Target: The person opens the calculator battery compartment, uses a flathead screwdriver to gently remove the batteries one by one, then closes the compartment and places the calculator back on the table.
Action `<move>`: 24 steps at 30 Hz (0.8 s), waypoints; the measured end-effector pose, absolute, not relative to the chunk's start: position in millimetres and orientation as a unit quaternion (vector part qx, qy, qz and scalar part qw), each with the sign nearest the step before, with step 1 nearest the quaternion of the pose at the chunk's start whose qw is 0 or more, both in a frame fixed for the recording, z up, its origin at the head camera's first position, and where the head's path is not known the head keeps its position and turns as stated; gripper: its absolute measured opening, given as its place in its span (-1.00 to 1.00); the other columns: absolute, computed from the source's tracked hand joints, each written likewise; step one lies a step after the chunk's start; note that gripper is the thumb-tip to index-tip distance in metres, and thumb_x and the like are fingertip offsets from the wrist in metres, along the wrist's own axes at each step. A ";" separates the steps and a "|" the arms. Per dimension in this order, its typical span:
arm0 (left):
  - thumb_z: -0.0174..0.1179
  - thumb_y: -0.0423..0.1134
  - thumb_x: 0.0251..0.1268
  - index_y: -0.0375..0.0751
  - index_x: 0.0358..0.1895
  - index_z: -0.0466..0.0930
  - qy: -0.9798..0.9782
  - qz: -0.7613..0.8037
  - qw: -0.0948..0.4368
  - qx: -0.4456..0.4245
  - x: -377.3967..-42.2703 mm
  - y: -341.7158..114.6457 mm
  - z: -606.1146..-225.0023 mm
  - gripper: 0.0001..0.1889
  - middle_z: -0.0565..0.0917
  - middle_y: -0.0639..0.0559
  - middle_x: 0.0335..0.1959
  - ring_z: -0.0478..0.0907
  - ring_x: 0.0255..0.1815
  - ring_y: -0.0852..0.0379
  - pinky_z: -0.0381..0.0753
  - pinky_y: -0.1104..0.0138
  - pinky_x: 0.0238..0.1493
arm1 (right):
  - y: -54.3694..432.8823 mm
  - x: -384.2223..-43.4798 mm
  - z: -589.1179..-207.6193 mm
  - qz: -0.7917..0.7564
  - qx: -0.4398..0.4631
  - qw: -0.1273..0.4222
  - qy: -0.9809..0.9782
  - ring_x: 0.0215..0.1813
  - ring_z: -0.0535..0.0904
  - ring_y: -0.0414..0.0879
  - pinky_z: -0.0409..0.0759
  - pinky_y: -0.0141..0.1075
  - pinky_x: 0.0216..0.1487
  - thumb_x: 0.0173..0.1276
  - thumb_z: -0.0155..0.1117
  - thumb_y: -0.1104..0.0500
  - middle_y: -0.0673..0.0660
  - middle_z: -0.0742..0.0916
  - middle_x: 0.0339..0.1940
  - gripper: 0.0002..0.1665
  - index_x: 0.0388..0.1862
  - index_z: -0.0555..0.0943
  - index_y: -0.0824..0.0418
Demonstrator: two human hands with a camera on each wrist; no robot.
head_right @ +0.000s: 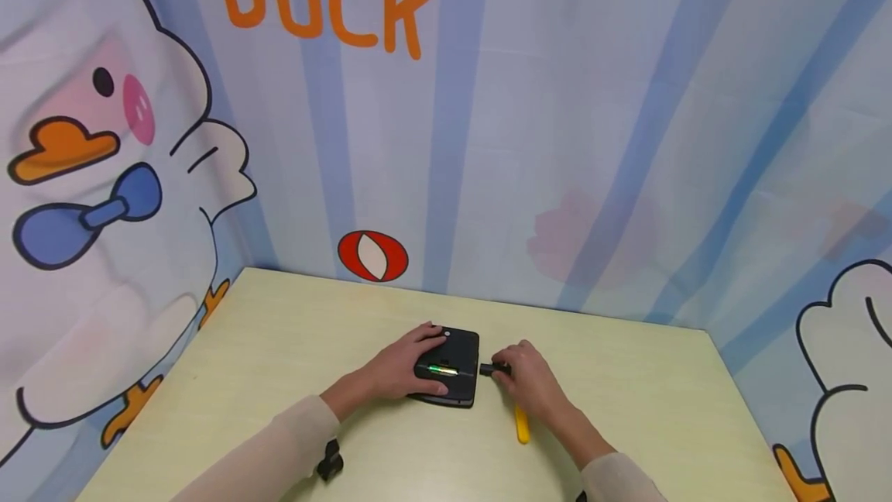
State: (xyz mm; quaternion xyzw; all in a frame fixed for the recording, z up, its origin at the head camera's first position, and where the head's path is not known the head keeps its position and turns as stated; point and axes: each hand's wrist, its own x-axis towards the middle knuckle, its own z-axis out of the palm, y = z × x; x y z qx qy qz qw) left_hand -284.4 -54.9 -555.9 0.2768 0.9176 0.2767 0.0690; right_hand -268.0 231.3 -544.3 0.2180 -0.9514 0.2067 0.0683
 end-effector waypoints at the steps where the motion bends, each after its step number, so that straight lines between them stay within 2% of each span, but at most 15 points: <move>1: 0.43 0.32 0.26 -0.11 0.63 0.34 0.918 0.276 0.069 0.277 -284.2 -54.6 -555.7 -0.02 0.21 -0.01 0.69 0.05 0.73 -0.06 0.32 -0.01 0.57 | 231.3 -268.0 -544.7 0.207 0.218 0.069 -0.951 -0.14 0.56 -0.12 0.67 -0.11 -0.04 0.29 0.60 0.26 0.03 0.82 -0.15 -0.77 -0.07 0.83 0.22; 16: 0.43 0.31 0.27 -0.12 0.63 0.34 0.919 0.272 0.074 0.276 -282.9 -54.5 -553.2 -0.03 0.21 -0.02 0.69 0.05 0.73 -0.07 0.31 0.00 0.58 | 226.3 -270.0 -544.9 0.185 0.239 0.049 -0.952 -0.07 0.60 -0.05 0.67 -0.06 0.07 0.28 0.60 0.31 0.03 0.75 -0.17 -0.81 -0.13 0.82 0.22; 24: 0.43 0.32 0.27 -0.10 0.64 0.33 0.919 0.271 0.074 0.277 -283.6 -54.0 -553.6 -0.03 0.20 -0.02 0.69 0.04 0.73 -0.07 0.31 -0.01 0.58 | 227.3 -268.8 -543.4 0.184 0.251 0.055 -0.949 -0.08 0.58 -0.03 0.66 -0.05 0.05 0.28 0.60 0.31 0.05 0.73 -0.18 -0.82 -0.14 0.82 0.23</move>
